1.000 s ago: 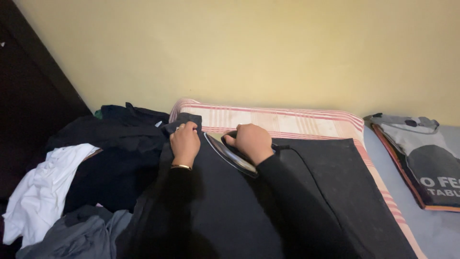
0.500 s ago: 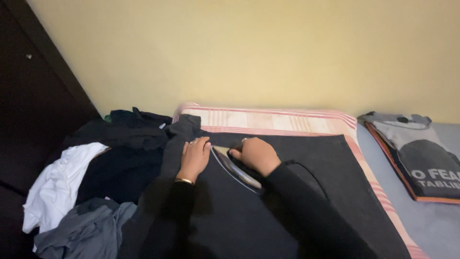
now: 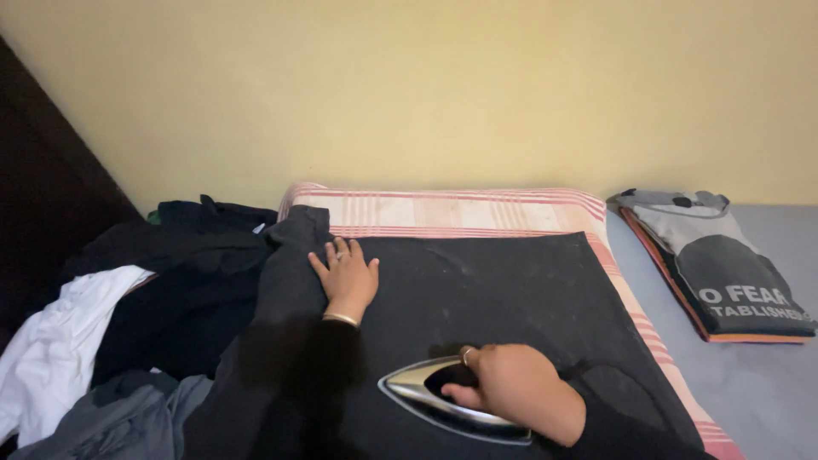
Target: The person irons a black t-shirt on a bed using an electric iron, smoothing the fabric on both sides. After ironing, the person folds the t-shirt neatly on the bed.
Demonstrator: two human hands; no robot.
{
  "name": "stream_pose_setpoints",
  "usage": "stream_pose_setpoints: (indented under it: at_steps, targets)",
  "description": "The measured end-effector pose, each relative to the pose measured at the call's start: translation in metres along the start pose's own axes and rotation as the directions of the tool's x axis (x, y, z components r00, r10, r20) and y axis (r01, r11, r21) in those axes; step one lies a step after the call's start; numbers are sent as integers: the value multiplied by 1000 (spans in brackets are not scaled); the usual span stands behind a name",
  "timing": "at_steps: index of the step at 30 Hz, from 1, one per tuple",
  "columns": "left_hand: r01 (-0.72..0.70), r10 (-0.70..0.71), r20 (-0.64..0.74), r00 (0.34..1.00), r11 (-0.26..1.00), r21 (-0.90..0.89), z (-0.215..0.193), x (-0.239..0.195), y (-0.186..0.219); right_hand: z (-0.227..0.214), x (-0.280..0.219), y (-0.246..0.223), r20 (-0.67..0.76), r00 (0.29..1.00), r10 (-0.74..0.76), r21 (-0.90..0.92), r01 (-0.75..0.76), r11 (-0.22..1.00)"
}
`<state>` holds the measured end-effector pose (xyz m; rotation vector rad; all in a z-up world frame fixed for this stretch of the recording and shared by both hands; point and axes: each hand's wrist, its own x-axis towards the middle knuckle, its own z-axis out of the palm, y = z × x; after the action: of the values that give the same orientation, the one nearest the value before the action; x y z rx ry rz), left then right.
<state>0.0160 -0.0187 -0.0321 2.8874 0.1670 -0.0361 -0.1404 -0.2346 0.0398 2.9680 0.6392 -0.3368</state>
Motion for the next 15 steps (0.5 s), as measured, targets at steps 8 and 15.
stream_pose_setpoints:
  at_steps: [8,15]
  targets:
    - [-220,222,26,975,974,-57,-4,2,-4,-54,38,25,-3,979,206,34,-206,978]
    - [-202,204,67,977,979,-39,-10,7,-4,-61,92,64,-121,962,245,3,-247,969]
